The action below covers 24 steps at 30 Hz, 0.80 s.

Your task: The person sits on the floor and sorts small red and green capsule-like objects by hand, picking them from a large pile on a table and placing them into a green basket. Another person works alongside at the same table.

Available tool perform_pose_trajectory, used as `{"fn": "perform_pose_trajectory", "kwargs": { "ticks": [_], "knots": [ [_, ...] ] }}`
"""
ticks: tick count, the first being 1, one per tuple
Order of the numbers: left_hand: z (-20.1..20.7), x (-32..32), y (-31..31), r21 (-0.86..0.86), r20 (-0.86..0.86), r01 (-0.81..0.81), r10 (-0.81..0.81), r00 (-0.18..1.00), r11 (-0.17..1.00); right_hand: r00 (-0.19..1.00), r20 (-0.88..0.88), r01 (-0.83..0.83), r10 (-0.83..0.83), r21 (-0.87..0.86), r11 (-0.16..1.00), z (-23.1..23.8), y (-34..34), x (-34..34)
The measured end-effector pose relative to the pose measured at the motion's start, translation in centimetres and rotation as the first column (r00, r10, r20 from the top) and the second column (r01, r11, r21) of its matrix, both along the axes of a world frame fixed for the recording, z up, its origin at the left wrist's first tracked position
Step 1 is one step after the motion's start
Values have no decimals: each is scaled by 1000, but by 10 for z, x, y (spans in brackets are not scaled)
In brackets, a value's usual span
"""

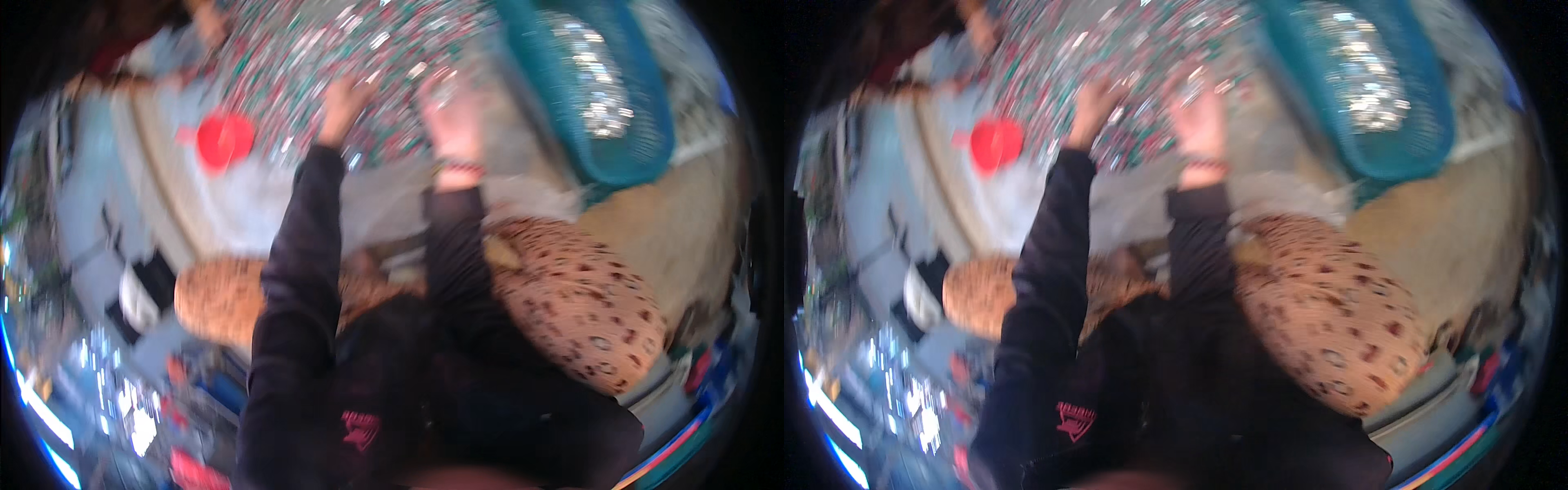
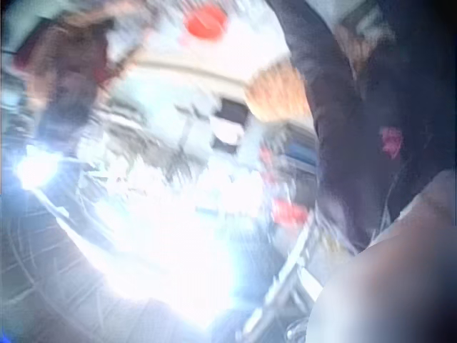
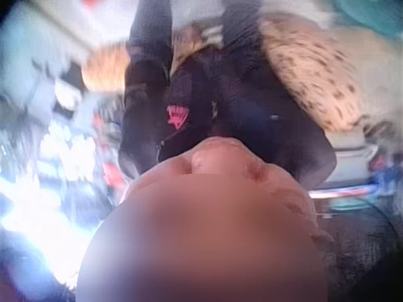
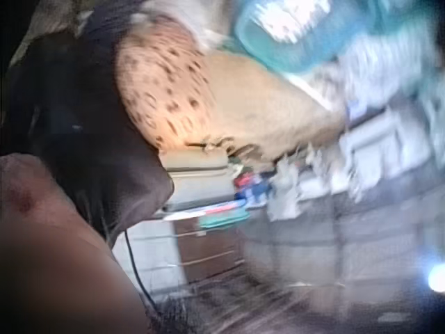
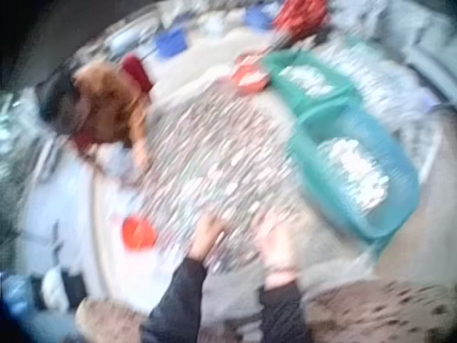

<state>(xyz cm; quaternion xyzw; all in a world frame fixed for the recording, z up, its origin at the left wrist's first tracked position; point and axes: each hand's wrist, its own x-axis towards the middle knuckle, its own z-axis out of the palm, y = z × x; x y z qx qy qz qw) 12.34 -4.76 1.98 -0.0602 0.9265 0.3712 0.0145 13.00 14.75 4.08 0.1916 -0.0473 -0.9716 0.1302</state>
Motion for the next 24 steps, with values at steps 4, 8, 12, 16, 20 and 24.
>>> {"fn": "perform_pose_trajectory", "kwargs": {
  "ticks": [4, 8, 12, 16, 20, 24],
  "knots": [
    [67, -17, 15, 125, -283, 201, -159, 946, 972, 994, 55, -98, 91, 138, 986, 1, -5, -7],
    [122, -29, 40, -429, -520, 98, -334, 786, 898, 989, 100, -114, 105, 98, 989, 7, 1, -8],
    [148, -35, 70, -246, -235, 296, -353, 906, 923, 994, -47, -105, 97, -207, 973, 9, 14, -6],
    [139, -35, 88, -226, -167, 459, -499, 851, 859, 996, 54, -80, 75, 100, 992, 8, 24, -9],
    [90, -46, 61, -110, -166, 267, -283, 945, 957, 996, -22, -89, 91, 80, 993, 11, 39, -15],
    [10, -26, 43, -389, 189, 345, -293, 937, 854, 982, -173, -10, 75, 350, 937, 27, 52, -20]
  ]
}}
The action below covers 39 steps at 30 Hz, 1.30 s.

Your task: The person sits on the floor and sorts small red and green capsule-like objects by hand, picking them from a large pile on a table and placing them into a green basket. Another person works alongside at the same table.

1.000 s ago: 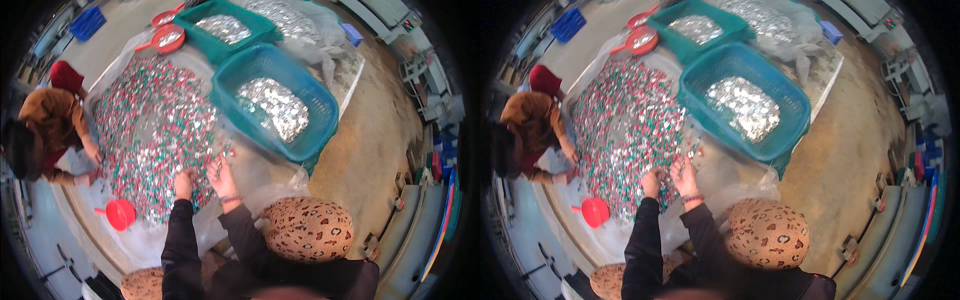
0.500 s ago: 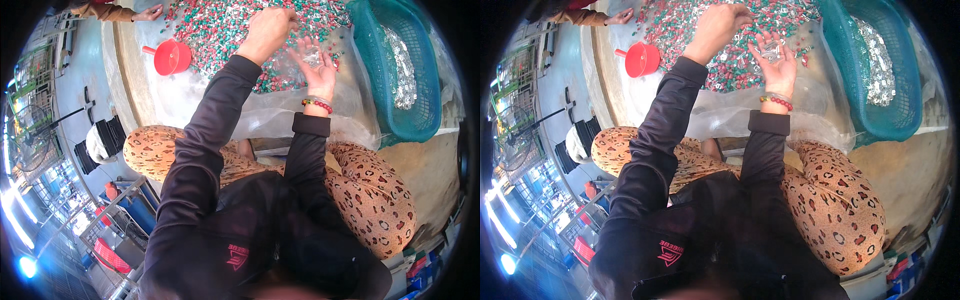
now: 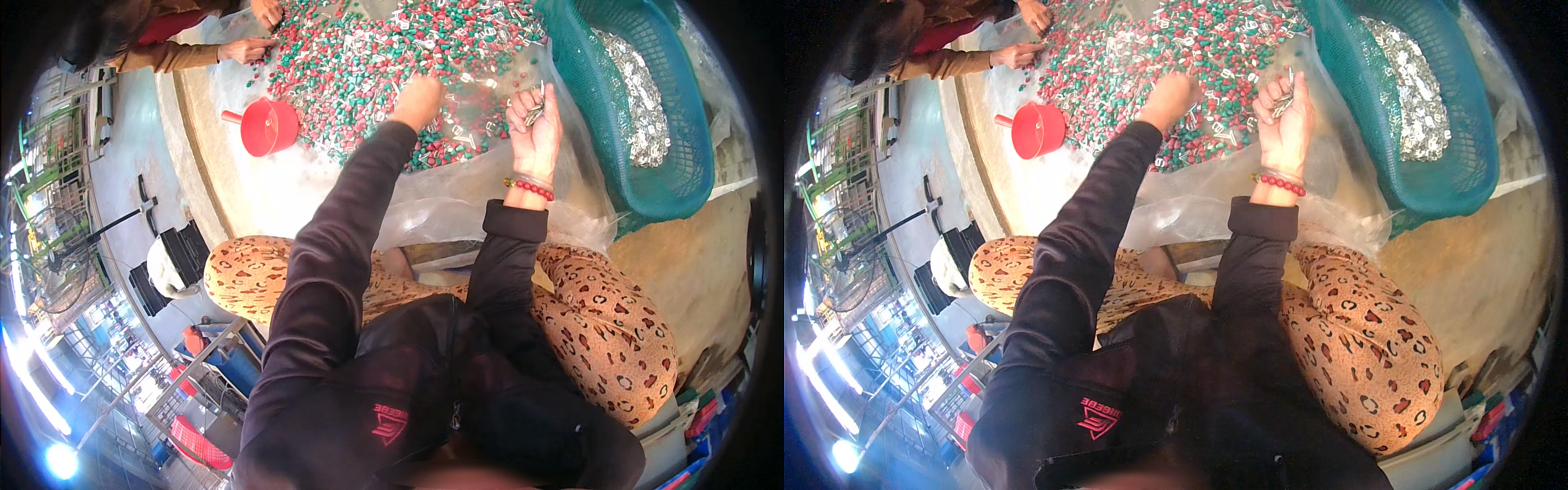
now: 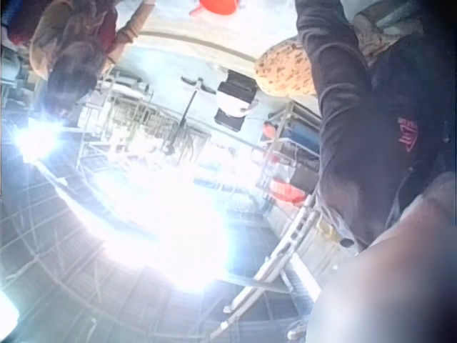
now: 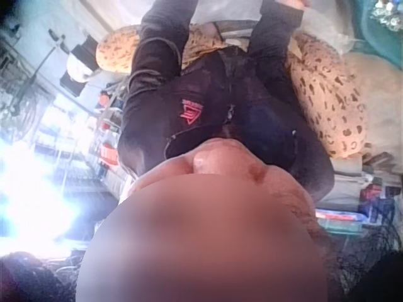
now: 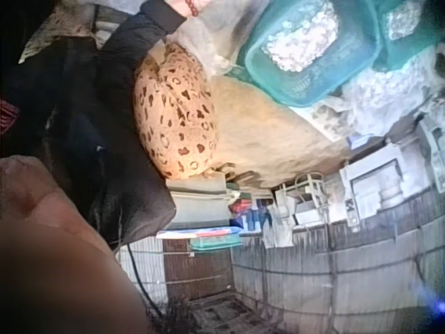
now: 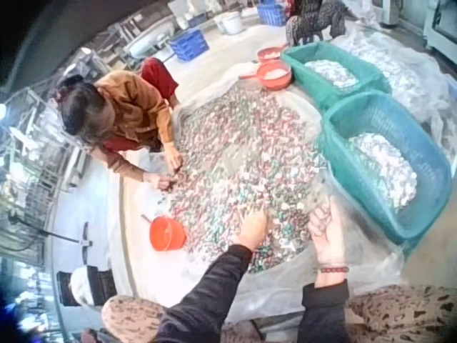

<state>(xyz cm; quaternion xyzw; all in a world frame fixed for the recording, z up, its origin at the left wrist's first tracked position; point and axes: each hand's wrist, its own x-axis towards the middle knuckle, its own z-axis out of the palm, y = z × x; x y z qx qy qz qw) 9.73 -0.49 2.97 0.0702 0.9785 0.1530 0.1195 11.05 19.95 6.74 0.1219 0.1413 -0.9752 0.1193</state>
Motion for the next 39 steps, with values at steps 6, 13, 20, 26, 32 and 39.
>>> {"fn": "perform_pose_trajectory", "kwargs": {
  "ticks": [6, 13, 20, 26, 32, 39],
  "knots": [
    [-53, 28, -8, -126, -47, 136, -143, 989, 983, 979, -200, 10, -37, -135, 991, 34, 2, 2],
    [-21, 19, -22, 466, 383, -372, 195, 903, 803, 953, -301, -50, -34, -270, 962, 35, 5, 0],
    [-50, 92, -5, 680, 733, -545, -426, 531, 491, 965, -237, -168, 115, -217, 962, -5, -14, 15],
    [-70, 37, -42, 620, 706, -611, -10, 708, 492, 932, 293, -235, 215, 33, 972, -82, -41, 59],
    [-28, -11, -74, 791, 505, -590, 372, 778, 159, 656, 680, 6, -327, 428, 904, -117, -54, 81],
    [-31, 81, -42, 214, 371, -213, 122, 921, 953, 834, 491, 70, -252, 357, 931, -78, -47, 46]
  ]
}}
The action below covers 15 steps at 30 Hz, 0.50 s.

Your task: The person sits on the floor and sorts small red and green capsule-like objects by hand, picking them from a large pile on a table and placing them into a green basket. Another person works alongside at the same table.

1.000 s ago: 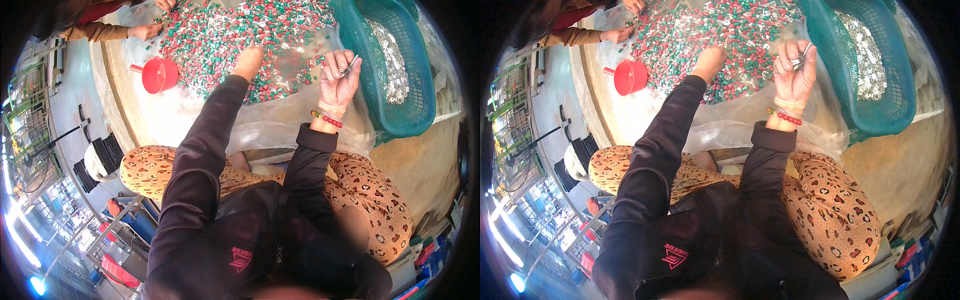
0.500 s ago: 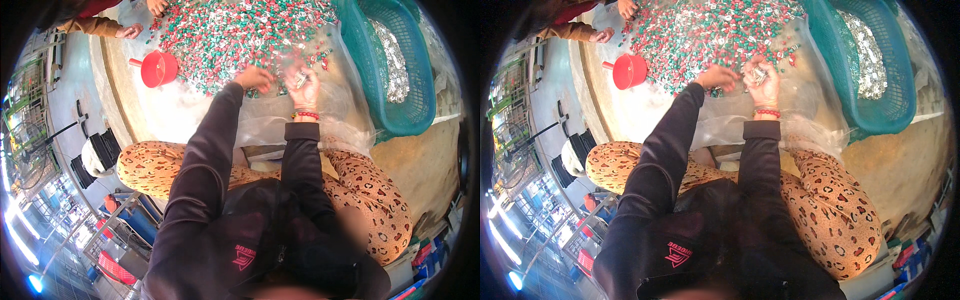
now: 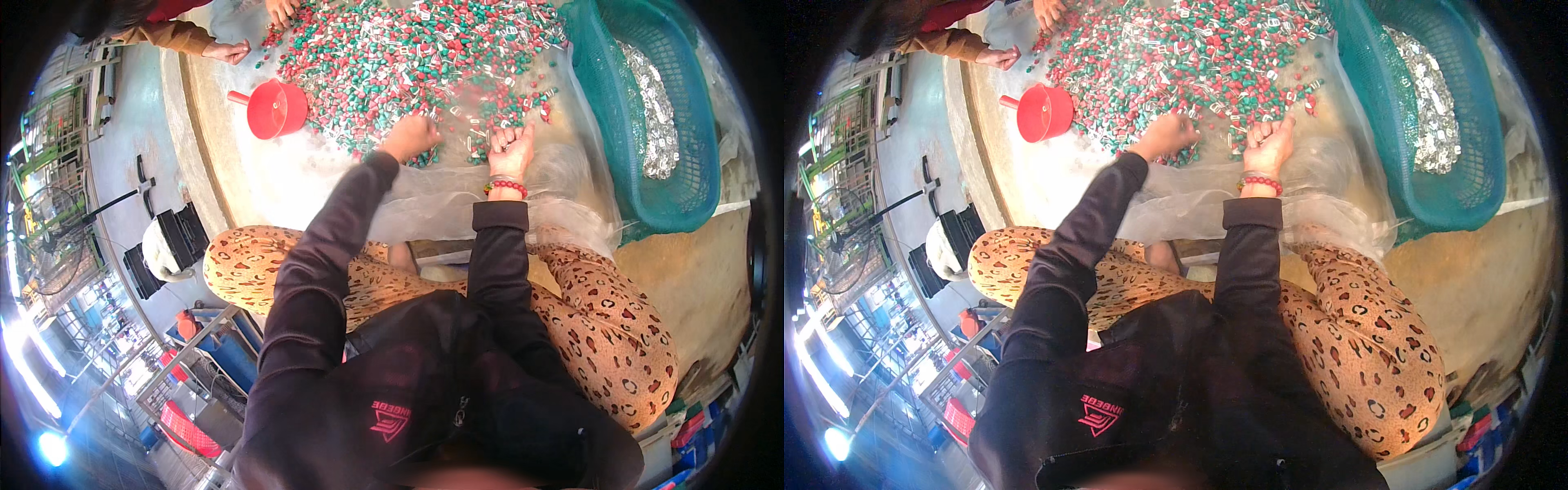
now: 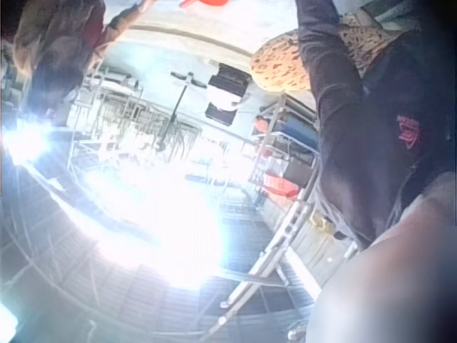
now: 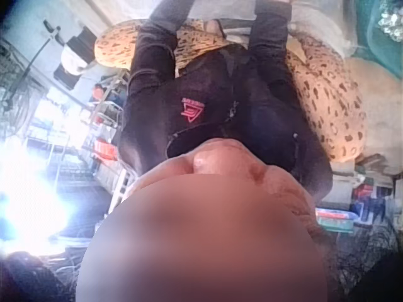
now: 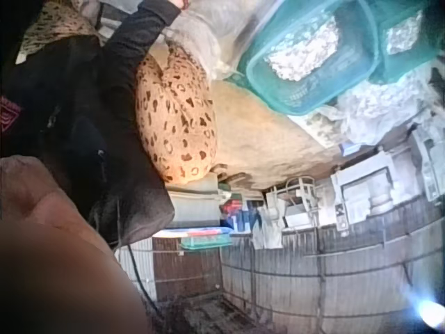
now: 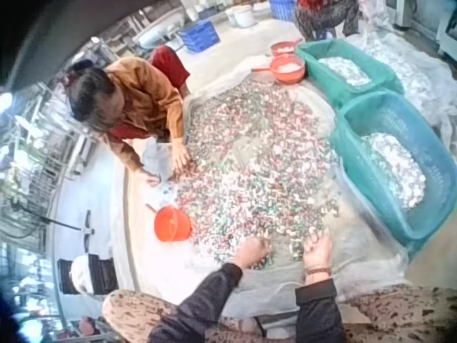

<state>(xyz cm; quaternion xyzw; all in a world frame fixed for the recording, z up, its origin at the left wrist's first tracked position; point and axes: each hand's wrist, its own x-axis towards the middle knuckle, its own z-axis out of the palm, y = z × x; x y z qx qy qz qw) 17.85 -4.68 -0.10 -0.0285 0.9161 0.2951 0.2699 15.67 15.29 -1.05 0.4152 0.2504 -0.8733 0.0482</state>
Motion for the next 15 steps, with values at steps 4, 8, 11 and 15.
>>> {"fn": "perform_pose_trajectory", "kwargs": {
  "ticks": [4, 8, 11, 15],
  "knots": [
    [-25, 37, 22, -437, -304, 63, -213, 928, 897, 987, 120, -118, 107, 87, 989, 2, 4, -6],
    [-35, 39, 24, -476, -343, 38, -225, 912, 879, 902, 130, -431, 411, 276, 859, -25, 17, 3],
    [-39, 37, 21, -522, -368, 53, -281, 887, 851, 778, 211, -622, 591, 393, 678, -51, 21, 8],
    [-37, 33, 17, -443, -400, 86, -283, 872, 892, 731, 308, -400, 609, 916, 17, -61, 4, 16]
  ]
}}
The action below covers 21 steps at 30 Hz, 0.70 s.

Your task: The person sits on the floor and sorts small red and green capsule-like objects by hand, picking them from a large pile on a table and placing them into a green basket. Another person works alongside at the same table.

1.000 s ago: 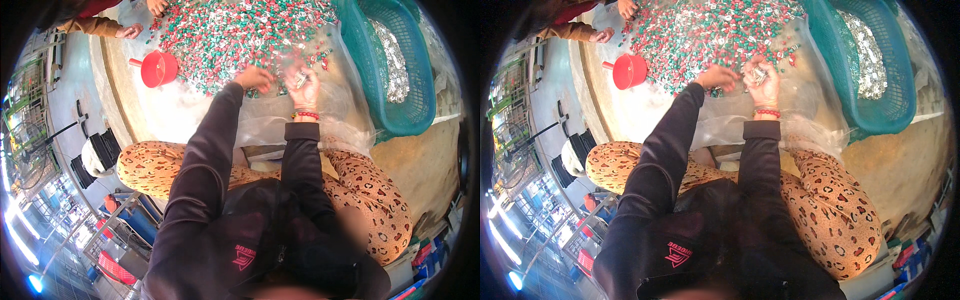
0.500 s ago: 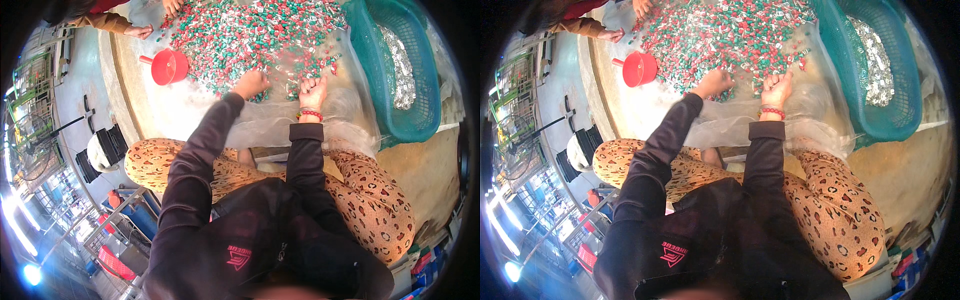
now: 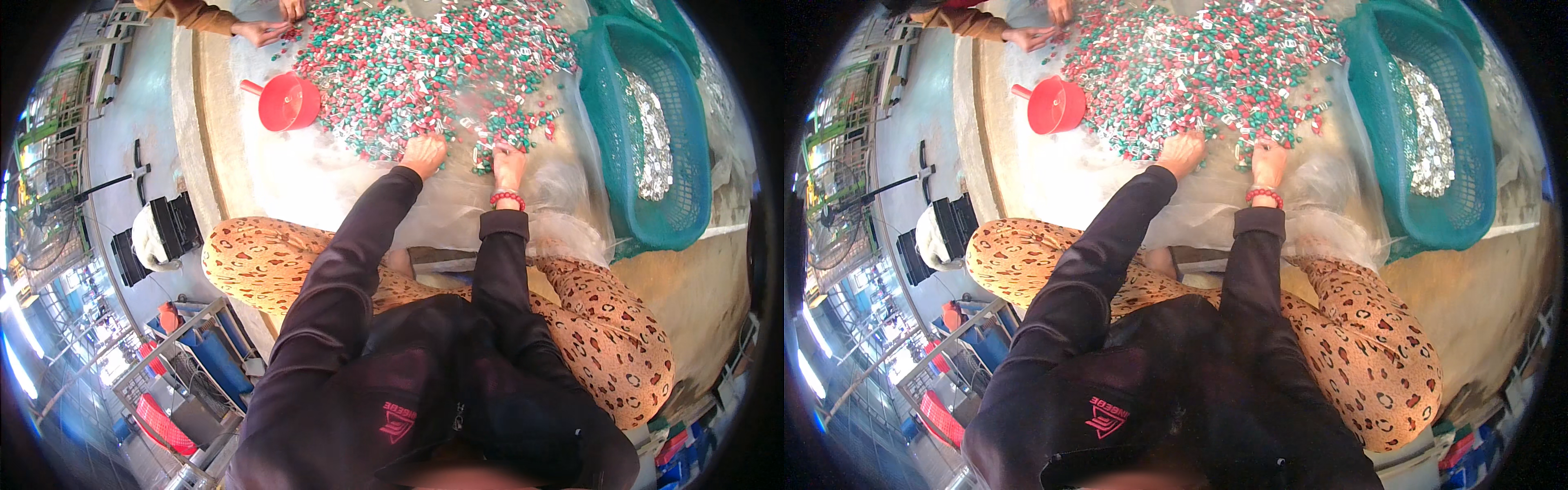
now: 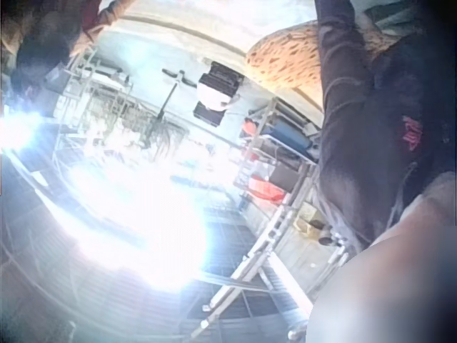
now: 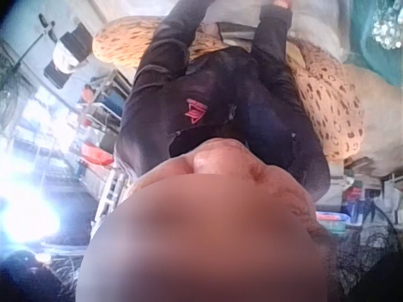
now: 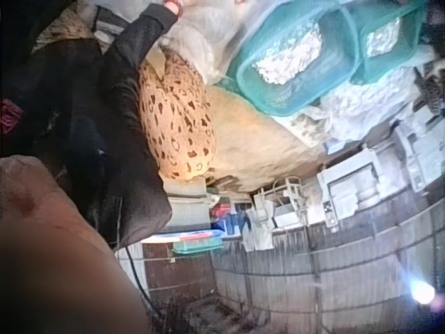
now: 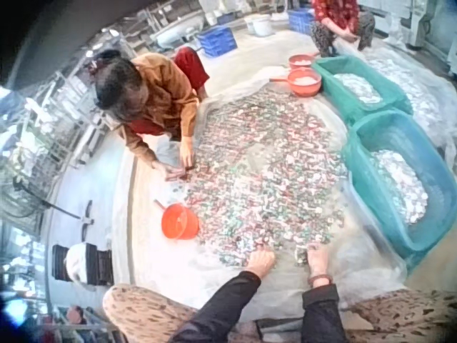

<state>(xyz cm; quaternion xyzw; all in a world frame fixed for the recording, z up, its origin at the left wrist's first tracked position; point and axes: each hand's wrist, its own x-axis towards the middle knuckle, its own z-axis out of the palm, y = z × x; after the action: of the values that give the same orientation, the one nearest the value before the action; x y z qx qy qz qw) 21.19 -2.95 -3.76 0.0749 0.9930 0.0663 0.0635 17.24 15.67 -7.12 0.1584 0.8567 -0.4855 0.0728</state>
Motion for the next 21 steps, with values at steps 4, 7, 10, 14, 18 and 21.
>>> {"fn": "perform_pose_trajectory", "kwargs": {
  "ticks": [4, 7, 10, 14, 18, 21],
  "knots": [
    [19, -13, -8, 181, 96, -338, 326, 941, 923, 999, 17, 38, -42, 167, 985, 18, -13, 16],
    [47, -17, -29, 593, 247, -559, 530, 811, 579, 985, 114, 106, -131, 200, 974, 24, -24, 23],
    [76, -15, -48, 676, 381, -633, 556, 738, 377, 987, 119, 80, -107, 213, 974, 21, -29, 27],
    [101, -22, -54, 790, 610, -548, 264, 747, -275, 961, -8, 274, -276, -103, 956, 25, -32, 23],
    [112, -32, -46, 676, 489, -399, -28, 872, -619, 777, 388, 616, -496, -632, 470, 41, -20, 2],
    [112, -44, -40, 670, 441, -467, -196, 876, -577, 722, 478, 671, -501, -662, 334, 43, -7, -12]
  ]
}}
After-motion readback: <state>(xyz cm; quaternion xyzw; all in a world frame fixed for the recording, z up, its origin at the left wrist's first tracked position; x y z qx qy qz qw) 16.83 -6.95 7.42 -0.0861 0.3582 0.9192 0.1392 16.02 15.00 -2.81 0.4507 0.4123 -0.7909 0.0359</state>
